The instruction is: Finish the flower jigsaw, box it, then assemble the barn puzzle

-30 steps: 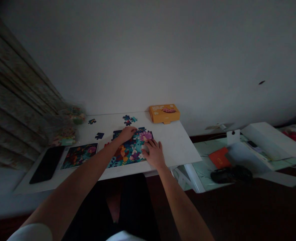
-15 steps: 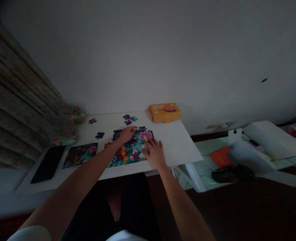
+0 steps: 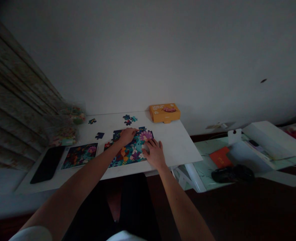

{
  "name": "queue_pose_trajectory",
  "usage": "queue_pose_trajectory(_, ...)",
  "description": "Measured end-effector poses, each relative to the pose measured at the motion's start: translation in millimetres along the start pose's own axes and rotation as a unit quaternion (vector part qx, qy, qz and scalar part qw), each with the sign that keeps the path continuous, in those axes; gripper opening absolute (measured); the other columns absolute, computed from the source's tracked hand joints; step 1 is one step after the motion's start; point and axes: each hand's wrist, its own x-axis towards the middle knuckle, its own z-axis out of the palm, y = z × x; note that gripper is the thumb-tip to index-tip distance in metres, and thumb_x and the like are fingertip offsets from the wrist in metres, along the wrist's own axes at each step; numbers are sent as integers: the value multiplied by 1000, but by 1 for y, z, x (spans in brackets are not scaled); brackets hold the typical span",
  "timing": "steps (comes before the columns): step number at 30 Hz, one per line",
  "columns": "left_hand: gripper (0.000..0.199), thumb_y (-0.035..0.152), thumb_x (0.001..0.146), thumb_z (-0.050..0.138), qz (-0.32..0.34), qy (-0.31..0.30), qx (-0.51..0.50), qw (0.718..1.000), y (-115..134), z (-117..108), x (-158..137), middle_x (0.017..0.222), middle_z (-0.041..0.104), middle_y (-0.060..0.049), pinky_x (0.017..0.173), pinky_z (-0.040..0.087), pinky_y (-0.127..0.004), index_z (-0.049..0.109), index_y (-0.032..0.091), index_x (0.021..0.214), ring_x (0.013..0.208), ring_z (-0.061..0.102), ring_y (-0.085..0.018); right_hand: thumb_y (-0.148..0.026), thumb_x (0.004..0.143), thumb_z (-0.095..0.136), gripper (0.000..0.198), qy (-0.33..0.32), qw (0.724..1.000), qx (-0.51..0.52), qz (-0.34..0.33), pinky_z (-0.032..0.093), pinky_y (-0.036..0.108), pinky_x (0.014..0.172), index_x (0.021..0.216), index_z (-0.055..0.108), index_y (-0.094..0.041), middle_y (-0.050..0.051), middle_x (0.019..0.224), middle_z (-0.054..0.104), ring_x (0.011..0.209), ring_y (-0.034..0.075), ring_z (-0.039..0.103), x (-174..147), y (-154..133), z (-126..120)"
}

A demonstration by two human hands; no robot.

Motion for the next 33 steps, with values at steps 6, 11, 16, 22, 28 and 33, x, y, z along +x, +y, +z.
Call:
queue_pose_trajectory(6, 32, 24, 103, 49, 47, 38, 35, 998, -4, 11, -7, 123, 71, -11, 106, 42, -46, 72, 24, 126, 121, 61, -30, -44, 100, 55, 43, -3, 1000, 1, 6, 27, 63, 120, 138, 65, -29, 11, 150, 59, 143, 34, 46, 0, -1, -1)
queue_pose_trajectory(11, 36, 25, 105, 45, 106, 75, 41, 991, -9, 23, -20, 134, 66, -13, 110, 44, -44, 68, 19, 132, 125, 60, -27, -43, 101, 53, 42, -5, 1000, -3, 3, 27, 63, 120, 138, 64, -27, 11, 151, 58, 144, 33, 45, 0, -1, -1)
queue_pose_trajectory(16, 54, 44, 108, 37, 169, 43, 84, 981, -6, 35, -51, 160, 47, -17, 125, 24, -56, 48, 18, 153, 149, 42, -30, -42, 101, 54, 42, -3, 1000, -1, 1, 28, 63, 120, 138, 65, -26, 11, 151, 59, 144, 33, 46, 0, -2, -2)
queue_pose_trajectory(22, 69, 55, 107, 30, 148, -13, 99, 984, 1, 40, -67, 167, 34, -18, 127, 15, -62, 29, 16, 164, 157, 28, -32, -43, 102, 52, 42, 0, 1000, 5, 0, 27, 63, 120, 138, 64, -26, 10, 151, 58, 144, 33, 45, 0, -2, -1)
queue_pose_trajectory(28, 67, 54, 108, 26, 150, -8, 91, 984, 3, 36, -70, 168, 34, -17, 127, 14, -61, 33, 16, 163, 157, 29, -31, -44, 102, 52, 42, -1, 1000, -2, 3, 28, 63, 120, 138, 64, -27, 10, 153, 57, 144, 32, 46, 0, -1, 0)
queue_pose_trajectory(33, 64, 53, 109, 25, 155, -11, 84, 984, -8, 29, -92, 167, 36, -13, 127, 20, -56, 37, 19, 161, 156, 31, -28, -41, 102, 51, 41, -4, 1000, -12, -1, 29, 63, 119, 139, 64, -27, 11, 152, 57, 144, 33, 46, -1, -1, 1)
